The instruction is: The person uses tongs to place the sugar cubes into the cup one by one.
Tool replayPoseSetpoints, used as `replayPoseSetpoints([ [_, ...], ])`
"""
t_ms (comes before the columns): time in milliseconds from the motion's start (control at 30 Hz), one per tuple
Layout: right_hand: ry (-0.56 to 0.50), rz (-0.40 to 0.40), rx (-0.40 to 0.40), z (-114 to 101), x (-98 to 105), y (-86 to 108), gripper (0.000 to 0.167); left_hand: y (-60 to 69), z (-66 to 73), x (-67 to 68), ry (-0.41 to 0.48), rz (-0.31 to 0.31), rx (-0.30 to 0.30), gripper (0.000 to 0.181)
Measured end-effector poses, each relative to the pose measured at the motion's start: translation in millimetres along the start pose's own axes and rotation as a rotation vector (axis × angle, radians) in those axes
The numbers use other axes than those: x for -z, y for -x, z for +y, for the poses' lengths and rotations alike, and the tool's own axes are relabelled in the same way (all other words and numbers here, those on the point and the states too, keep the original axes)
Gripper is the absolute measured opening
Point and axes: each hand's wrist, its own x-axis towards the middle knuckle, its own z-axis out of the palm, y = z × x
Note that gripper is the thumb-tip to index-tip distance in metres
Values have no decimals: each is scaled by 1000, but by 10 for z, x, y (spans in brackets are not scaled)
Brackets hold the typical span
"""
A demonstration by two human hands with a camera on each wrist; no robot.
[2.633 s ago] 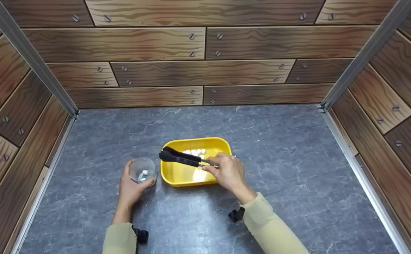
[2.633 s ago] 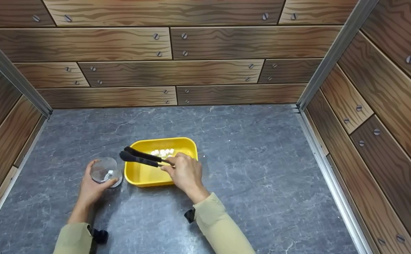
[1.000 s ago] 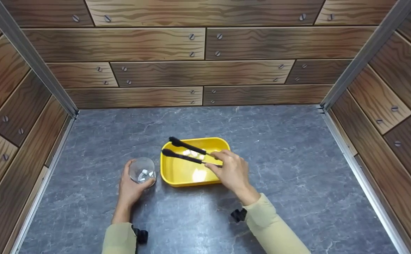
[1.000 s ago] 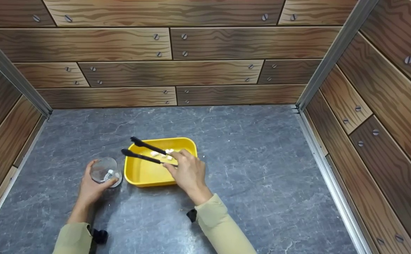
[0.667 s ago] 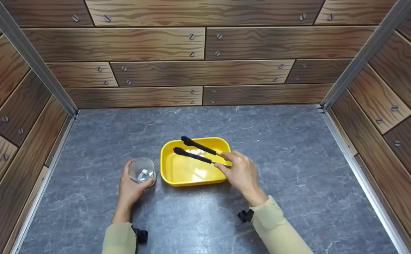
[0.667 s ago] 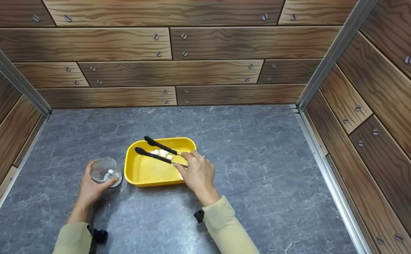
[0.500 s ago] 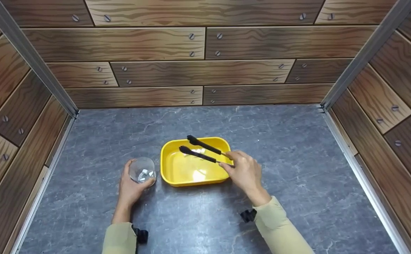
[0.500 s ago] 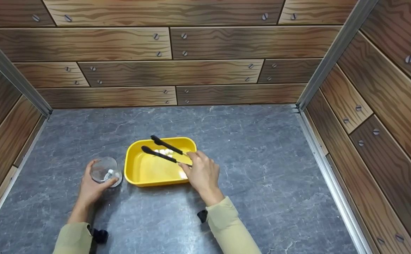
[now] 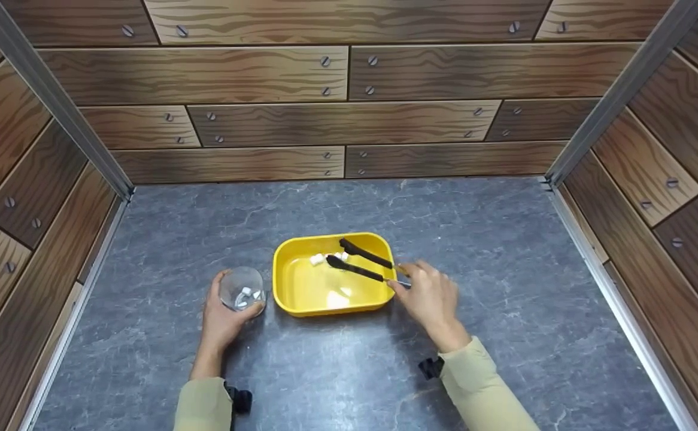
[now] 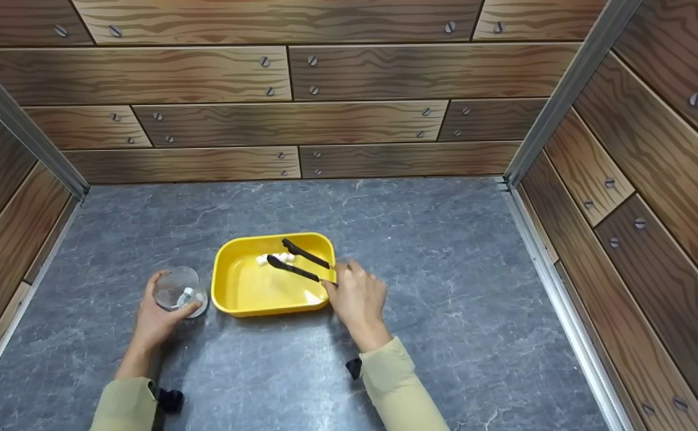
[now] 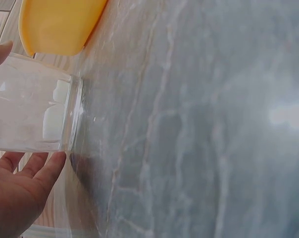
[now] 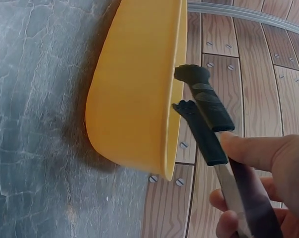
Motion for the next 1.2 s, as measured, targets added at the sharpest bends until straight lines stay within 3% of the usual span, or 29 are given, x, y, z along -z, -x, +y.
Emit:
replayPoseSetpoints([
  [267,70,-57,-3,7,-18,18,36,-1,1,-5,7,0,1,100],
  [500,94,-60,19,11,-32,35,35,-3,-5,-1,7,1,3,100],
  [833,119,-146,-38,-43,-28,12,37,1,-1,5,-4,-18,26,104],
  [1200,151,-188,-59,-72,-58,-29,37,2,3,11,-5,-21,40,105],
])
